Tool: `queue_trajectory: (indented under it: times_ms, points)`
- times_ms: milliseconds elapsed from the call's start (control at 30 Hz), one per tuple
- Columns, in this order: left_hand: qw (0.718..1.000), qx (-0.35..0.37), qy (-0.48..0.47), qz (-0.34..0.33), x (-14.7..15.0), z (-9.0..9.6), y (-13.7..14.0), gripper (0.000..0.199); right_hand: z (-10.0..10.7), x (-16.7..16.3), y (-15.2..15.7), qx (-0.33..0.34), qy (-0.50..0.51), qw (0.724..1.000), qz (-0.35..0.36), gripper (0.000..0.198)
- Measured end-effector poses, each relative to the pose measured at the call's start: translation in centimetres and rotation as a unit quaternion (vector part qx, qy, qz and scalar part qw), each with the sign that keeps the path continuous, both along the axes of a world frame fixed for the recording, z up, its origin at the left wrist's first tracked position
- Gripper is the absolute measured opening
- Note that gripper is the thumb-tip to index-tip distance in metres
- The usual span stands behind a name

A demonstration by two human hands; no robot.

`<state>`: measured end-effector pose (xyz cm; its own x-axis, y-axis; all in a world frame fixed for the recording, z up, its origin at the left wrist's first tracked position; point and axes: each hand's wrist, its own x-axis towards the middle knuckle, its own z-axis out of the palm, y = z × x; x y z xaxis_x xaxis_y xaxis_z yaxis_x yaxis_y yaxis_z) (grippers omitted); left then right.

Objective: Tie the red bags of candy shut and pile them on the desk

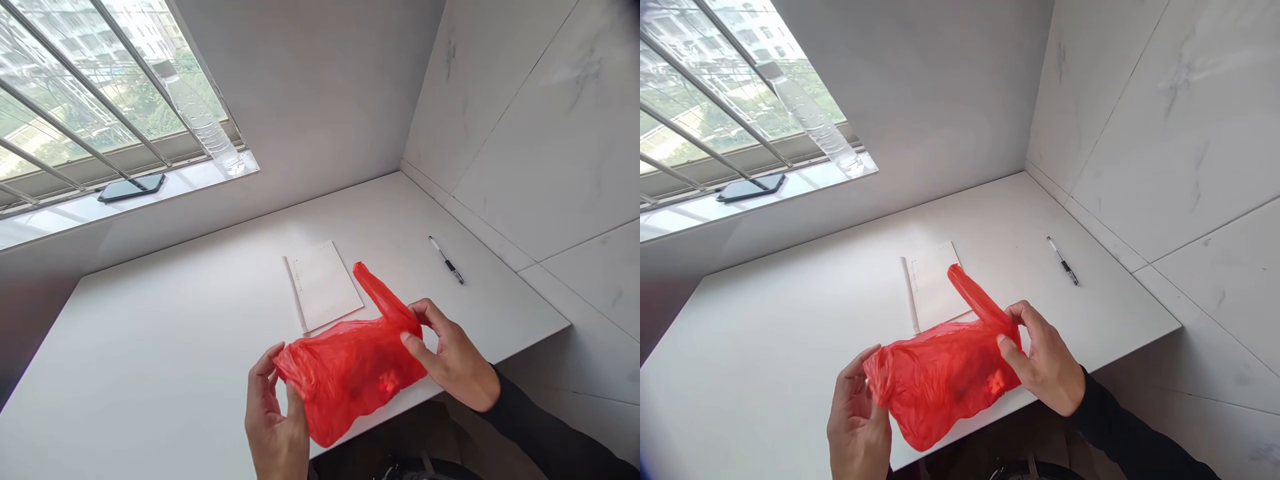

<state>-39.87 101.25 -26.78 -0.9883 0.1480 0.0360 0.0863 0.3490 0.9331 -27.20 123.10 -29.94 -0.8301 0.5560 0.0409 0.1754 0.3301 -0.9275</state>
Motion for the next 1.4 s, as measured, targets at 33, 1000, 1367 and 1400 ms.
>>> queue_trajectory:
  times_ms: [33, 1000, 1367, 1400]
  points:
    - [1.0, -0.016, 0.019, -0.01, 0.2, 0.2, 0.3, 0.046, 0.2, 0.0, -0.2, -0.001, -0.002, 1.0, 0.01, 0.013]
    - [0.998, 0.021, -0.053, 0.02, 4.7, 3.7, 2.1, 0.038, 4.3, 0.3, -5.4, 0.335, -0.002, 0.906, 0.258, 0.016]
    - [0.988, -0.019, -0.154, -0.013, 5.4, 4.6, 2.8, 0.057, 2.4, -2.9, -3.4, 0.399, -0.315, 0.814, 0.28, 0.079]
    - [0.987, -0.02, -0.16, -0.007, 5.6, 4.7, 3.0, 0.057, 2.5, -3.6, -3.5, 0.399, -0.321, 0.809, 0.289, 0.083]
